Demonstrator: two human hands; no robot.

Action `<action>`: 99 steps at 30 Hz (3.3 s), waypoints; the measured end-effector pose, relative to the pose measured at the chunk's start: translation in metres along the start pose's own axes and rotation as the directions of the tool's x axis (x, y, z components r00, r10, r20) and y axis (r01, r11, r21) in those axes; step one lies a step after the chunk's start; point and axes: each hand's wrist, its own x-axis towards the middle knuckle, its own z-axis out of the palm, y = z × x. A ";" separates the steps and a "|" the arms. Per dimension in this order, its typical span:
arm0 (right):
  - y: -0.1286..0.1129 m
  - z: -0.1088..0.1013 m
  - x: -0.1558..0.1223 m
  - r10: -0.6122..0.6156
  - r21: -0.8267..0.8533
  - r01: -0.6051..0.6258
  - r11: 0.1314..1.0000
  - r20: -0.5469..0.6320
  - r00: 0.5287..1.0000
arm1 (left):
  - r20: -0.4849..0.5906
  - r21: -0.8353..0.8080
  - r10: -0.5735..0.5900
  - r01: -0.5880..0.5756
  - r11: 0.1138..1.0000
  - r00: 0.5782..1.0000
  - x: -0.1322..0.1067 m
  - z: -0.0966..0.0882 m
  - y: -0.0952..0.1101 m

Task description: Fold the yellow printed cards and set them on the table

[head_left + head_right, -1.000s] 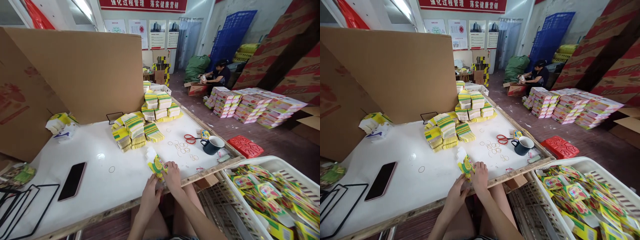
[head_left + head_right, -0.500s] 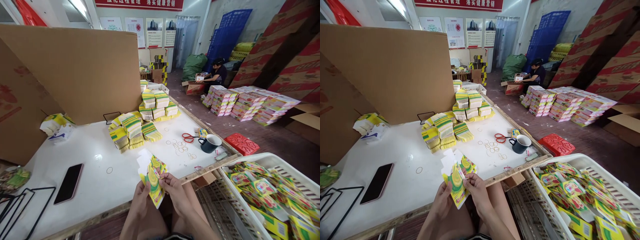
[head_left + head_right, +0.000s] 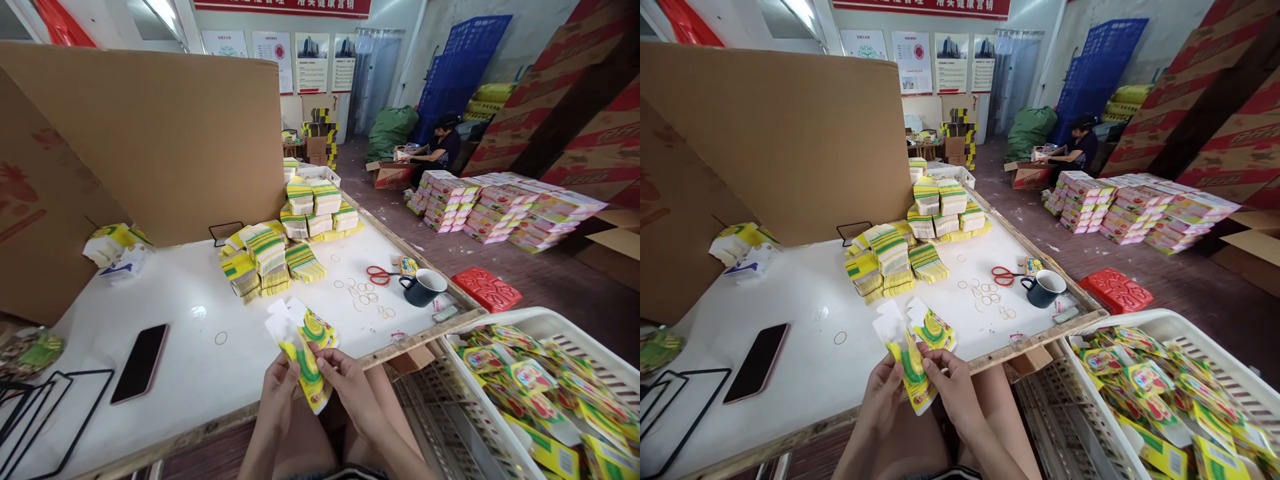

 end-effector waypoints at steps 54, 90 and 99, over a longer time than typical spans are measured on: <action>-0.040 -0.025 -0.003 -0.031 -0.760 0.164 0.629 0.187 0.982 | 0.273 0.301 -0.093 0.007 0.954 0.958 -0.017 0.005 0.019; 0.039 -0.033 0.078 -0.302 -0.887 0.001 0.462 -0.156 0.940 | 0.220 0.823 0.109 -0.244 0.514 0.969 0.039 -0.027 -0.057; 0.022 -0.029 0.064 -0.221 -0.586 0.062 0.808 -0.203 0.954 | 0.017 0.568 0.215 -0.187 0.802 0.976 0.033 -0.029 -0.048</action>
